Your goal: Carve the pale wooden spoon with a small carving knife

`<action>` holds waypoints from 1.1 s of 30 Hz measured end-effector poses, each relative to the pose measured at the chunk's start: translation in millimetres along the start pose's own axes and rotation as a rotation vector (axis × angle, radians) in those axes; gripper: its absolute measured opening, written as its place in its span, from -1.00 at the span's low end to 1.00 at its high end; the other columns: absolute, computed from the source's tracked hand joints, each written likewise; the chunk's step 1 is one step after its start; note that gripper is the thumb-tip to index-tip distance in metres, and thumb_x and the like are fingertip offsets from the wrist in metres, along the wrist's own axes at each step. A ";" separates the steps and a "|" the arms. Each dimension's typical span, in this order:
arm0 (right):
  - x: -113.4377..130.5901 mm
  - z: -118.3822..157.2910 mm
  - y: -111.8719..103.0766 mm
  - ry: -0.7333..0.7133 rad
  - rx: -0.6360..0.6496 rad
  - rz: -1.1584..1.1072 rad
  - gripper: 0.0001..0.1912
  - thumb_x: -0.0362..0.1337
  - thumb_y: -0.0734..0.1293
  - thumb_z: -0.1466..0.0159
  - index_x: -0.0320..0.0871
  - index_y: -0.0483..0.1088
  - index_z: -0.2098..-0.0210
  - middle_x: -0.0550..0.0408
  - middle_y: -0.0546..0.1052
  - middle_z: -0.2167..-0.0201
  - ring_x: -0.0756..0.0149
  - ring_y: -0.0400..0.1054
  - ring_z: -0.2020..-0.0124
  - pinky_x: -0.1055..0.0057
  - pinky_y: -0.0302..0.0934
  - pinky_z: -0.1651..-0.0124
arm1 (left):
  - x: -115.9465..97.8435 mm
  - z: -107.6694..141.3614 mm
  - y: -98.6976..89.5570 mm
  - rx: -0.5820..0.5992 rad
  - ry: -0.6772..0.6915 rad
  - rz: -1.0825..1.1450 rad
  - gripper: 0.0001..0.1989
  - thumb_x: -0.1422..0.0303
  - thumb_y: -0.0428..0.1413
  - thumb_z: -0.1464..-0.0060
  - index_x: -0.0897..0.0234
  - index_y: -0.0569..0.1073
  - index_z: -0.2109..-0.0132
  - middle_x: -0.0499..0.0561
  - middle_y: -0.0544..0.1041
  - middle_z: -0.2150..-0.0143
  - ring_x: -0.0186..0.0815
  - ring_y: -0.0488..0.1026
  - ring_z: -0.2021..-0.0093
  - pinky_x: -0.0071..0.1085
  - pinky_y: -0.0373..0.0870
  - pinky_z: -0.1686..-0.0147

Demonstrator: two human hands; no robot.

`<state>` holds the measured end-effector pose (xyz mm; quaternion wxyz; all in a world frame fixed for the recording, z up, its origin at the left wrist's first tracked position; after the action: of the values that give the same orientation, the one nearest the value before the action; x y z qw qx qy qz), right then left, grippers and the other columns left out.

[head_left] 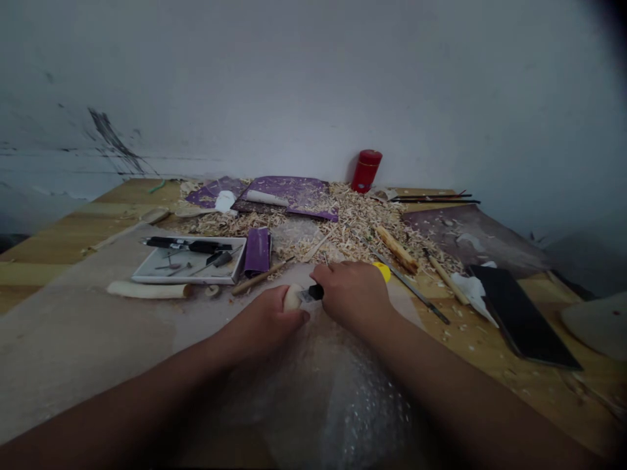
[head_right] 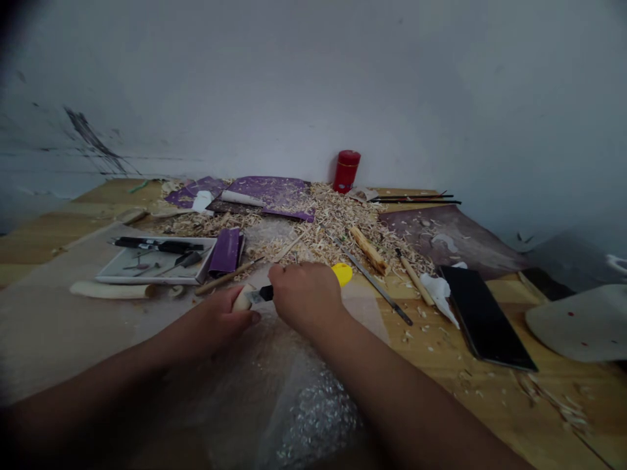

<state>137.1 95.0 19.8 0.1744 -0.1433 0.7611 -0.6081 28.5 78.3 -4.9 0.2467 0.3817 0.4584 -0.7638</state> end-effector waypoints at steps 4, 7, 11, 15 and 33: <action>2.1 -1.6 0.4 0.010 0.031 -0.008 -0.83 -0.31 0.11 -0.14 -0.08 0.31 0.35 0.08 0.46 0.46 0.29 0.31 0.44 0.40 -0.02 0.43 | -2.2 0.2 -1.4 -0.007 -0.026 0.031 -0.88 0.40 -0.03 0.17 0.28 0.30 0.37 -0.12 0.35 0.49 -0.42 0.24 0.52 -0.53 0.13 0.56; -15.8 -6.1 1.7 0.083 0.056 0.005 -0.82 -0.30 0.11 -0.15 -0.07 0.33 0.34 0.08 0.47 0.45 0.28 0.32 0.42 0.41 0.00 0.43 | -6.5 8.3 3.0 0.012 -0.047 0.075 -0.93 0.42 -0.03 0.17 0.28 0.27 0.43 -0.15 0.30 0.55 -0.44 0.21 0.55 -0.55 0.11 0.59; -64.4 -9.1 3.5 0.364 0.133 0.080 -0.79 -0.31 0.12 -0.14 -0.11 0.37 0.36 0.02 0.47 0.50 0.27 0.32 0.48 0.43 -0.02 0.47 | -9.3 19.9 13.0 0.081 -0.053 0.140 -0.92 0.39 0.01 0.18 0.27 0.23 0.49 -0.18 0.24 0.60 -0.47 0.15 0.60 -0.58 0.06 0.65; -54.4 -7.7 -6.6 0.278 0.019 -0.033 -0.77 -0.21 0.10 -0.16 0.00 0.36 0.30 0.11 0.48 0.43 0.32 0.32 0.44 0.46 -0.08 0.49 | -1.6 14.4 4.8 -0.050 -0.084 0.186 -0.86 0.36 0.02 0.16 0.25 0.16 0.52 -0.23 0.12 0.68 -0.51 0.08 0.69 -0.59 0.04 0.71; 12.5 8.9 -16.7 -0.079 -0.086 -0.222 -0.88 -0.26 0.14 -0.12 -0.11 0.28 0.46 0.15 0.44 0.52 0.34 0.28 0.47 0.42 -0.12 0.45 | -3.5 12.3 4.4 -0.008 -0.075 0.291 -0.94 0.46 -0.04 0.18 0.27 0.21 0.45 -0.22 0.21 0.70 -0.48 0.15 0.69 -0.56 0.05 0.69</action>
<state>129.8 78.2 33.2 0.1295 -0.2580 0.7583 -0.5845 29.4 65.5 -0.8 0.3735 0.4143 0.3915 -0.7319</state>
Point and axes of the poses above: each hand's wrist, its own z-axis away from the middle knuckle, its own y-axis out of the palm, x = y × z, the point moved 6 cm from there along -z, towards the middle knuckle
